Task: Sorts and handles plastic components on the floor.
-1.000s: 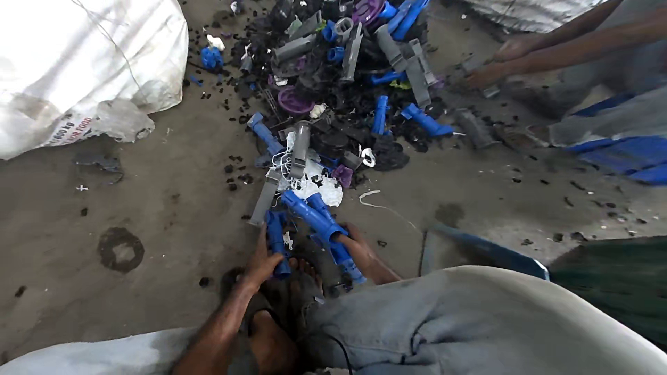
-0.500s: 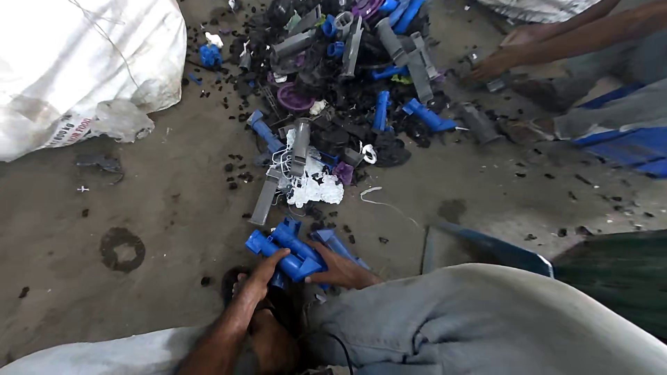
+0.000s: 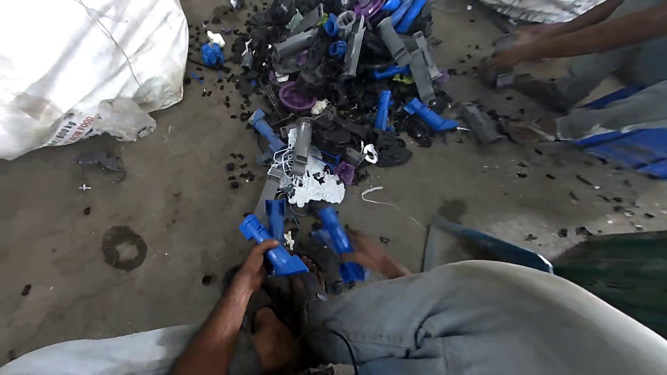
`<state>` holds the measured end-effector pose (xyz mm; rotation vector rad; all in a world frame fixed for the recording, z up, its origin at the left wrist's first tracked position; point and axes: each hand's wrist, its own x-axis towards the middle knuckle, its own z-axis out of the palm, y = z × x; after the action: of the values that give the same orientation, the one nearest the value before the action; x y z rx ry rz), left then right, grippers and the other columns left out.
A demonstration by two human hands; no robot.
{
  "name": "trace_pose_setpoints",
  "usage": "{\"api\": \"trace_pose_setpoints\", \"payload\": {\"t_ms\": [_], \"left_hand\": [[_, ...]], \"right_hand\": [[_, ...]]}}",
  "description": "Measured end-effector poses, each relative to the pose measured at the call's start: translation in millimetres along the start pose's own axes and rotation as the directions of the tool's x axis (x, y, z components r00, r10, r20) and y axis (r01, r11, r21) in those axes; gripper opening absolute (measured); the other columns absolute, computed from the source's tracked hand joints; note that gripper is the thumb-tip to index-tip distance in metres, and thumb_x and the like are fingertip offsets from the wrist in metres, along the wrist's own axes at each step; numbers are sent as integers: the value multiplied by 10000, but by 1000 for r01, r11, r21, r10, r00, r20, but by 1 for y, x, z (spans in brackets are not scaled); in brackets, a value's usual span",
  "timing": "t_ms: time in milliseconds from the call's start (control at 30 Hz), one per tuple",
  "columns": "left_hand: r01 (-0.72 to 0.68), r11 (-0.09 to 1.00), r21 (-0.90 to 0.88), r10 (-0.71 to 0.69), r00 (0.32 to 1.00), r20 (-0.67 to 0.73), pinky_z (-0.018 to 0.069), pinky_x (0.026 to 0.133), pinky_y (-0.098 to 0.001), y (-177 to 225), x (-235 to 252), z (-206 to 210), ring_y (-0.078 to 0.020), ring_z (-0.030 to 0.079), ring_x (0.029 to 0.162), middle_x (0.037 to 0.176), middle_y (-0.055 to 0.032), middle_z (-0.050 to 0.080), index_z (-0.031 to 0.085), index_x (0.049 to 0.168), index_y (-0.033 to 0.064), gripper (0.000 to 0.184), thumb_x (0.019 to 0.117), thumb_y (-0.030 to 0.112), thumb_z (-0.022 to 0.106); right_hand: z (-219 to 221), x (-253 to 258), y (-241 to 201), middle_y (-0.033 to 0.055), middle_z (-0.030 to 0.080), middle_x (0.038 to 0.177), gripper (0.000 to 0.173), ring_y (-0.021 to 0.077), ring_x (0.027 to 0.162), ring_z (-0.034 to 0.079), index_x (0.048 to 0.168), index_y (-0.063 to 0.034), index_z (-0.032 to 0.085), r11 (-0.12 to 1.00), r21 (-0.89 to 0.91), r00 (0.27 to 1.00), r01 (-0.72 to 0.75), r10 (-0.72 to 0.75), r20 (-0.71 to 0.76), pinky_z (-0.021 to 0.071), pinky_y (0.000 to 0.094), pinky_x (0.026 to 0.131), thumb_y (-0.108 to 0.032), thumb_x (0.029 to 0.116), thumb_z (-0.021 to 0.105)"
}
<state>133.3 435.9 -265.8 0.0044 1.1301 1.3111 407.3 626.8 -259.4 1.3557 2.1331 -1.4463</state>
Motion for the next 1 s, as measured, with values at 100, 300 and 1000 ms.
{"api": "trace_pose_setpoints", "payload": {"t_ms": [100, 300, 1000], "left_hand": [[-64, 990, -125, 73, 995, 75, 613, 793, -452, 13, -10, 6, -302, 715, 937, 1073, -214, 703, 547, 1259, 1, 494, 854, 275, 619], [-43, 964, -263, 108, 966, 236, 625, 816, -503, 38, -25, 9, -323, 741, 935, 1021, -201, 732, 643, 1139, 44, 611, 639, 317, 863], [-242, 913, -328, 324, 919, 225, 604, 860, -473, 88, -33, 29, -313, 716, 993, 1110, -215, 705, 584, 1255, 20, 653, 726, 324, 815]], "right_hand": [[25, -4, -4, 258, 455, 1521, 859, 461, 1393, 441, 1428, -117, 589, 928, -373, 993, 0, 43, 109, 413, 625, 1113, -603, 759, 821], [56, -6, -7, 226, 378, 1576, 789, 466, 1443, 361, 1441, -238, 571, 798, -600, 990, -61, 127, 67, 416, 698, 1041, -556, 760, 811], [-148, -67, -233, 155, 705, 1084, 501, 262, 925, 703, 1406, -66, 527, 955, 256, 988, 152, -144, -52, 598, 462, 823, -291, 976, 655]]}}
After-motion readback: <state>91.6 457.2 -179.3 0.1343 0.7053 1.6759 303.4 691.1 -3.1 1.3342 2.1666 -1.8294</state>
